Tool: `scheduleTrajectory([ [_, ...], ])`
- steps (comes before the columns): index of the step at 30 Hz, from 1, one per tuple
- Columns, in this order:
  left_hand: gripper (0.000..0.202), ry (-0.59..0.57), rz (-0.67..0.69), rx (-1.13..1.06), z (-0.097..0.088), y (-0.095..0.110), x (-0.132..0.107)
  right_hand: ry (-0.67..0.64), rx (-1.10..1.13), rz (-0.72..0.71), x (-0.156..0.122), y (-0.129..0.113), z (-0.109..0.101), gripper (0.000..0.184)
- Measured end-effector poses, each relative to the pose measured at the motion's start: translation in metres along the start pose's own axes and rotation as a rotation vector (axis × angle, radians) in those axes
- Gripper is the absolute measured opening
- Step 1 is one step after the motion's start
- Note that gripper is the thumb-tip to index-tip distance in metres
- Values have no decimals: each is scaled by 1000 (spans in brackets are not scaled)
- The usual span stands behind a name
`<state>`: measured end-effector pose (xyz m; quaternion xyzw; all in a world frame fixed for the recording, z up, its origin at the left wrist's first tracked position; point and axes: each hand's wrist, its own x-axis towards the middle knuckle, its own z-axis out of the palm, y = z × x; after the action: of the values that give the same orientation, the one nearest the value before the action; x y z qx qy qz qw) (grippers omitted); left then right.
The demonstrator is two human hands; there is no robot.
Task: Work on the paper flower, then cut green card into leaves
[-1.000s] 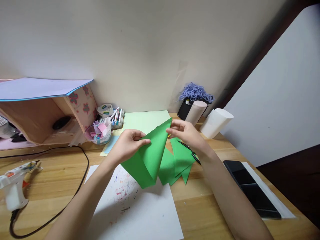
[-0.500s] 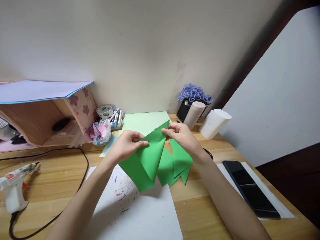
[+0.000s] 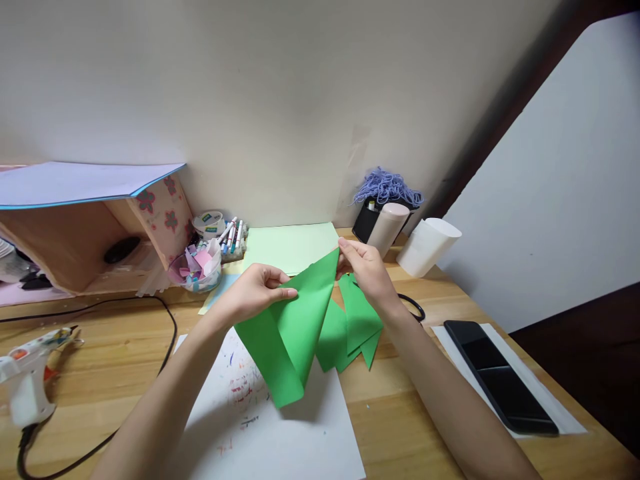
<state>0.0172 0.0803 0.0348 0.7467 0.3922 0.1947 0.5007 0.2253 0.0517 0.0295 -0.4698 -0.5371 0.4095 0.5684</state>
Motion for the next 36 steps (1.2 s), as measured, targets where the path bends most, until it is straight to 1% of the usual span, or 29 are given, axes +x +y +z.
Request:
scheduleTrajectory([
  [1, 30, 7, -1, 0, 0, 0, 0, -43, 28, 33, 0, -1, -1, 37],
  [4, 27, 37, -13, -13, -2, 1, -1, -285, 40, 146, -1, -3, -2, 34],
  [5, 26, 44, -17, -17, -3, 1, -2, -343, 35, 168, -2, -3, -2, 34],
  [6, 26, 49, -21, -18, -4, 1, -2, -366, 28, 179, -2, -2, -1, 34],
  [10, 27, 59, -28, -6, -6, -1, -1, -302, 19, 192, -1, 4, 6, 36],
  [14, 29, 79, -2, 43, -8, -6, 0, -336, -21, 212, -2, 10, 13, 34],
  [17, 32, 64, -4, 63, -12, -8, 0, -302, -115, 182, -2, 14, 15, 33],
  [19, 34, 23, -20, 89, -12, -7, -1, -325, -165, 151, -2, 17, 16, 32],
  [21, 31, 4, -12, 109, -10, -4, -3, -381, -194, 139, -4, 20, 19, 30],
  [23, 24, 55, 64, 95, -3, 0, -4, -429, -209, 139, -7, 23, 24, 28],
  [25, 22, 143, 178, 73, 6, 4, -5, -469, -198, 149, -11, 25, 32, 28],
  [27, 20, 216, 252, 86, 14, 8, -4, -502, -164, 163, -15, 26, 40, 26],
  [29, 19, 277, 250, 104, 19, 10, -3, -521, -131, 170, -19, 26, 47, 22],
  [31, 20, 333, 214, 78, 17, 10, -3, -517, -127, 167, -23, 25, 51, 20],
  [36, 20, 474, 167, -33, -2, 9, -5, -558, -153, 175, -28, 21, 56, 32],
])
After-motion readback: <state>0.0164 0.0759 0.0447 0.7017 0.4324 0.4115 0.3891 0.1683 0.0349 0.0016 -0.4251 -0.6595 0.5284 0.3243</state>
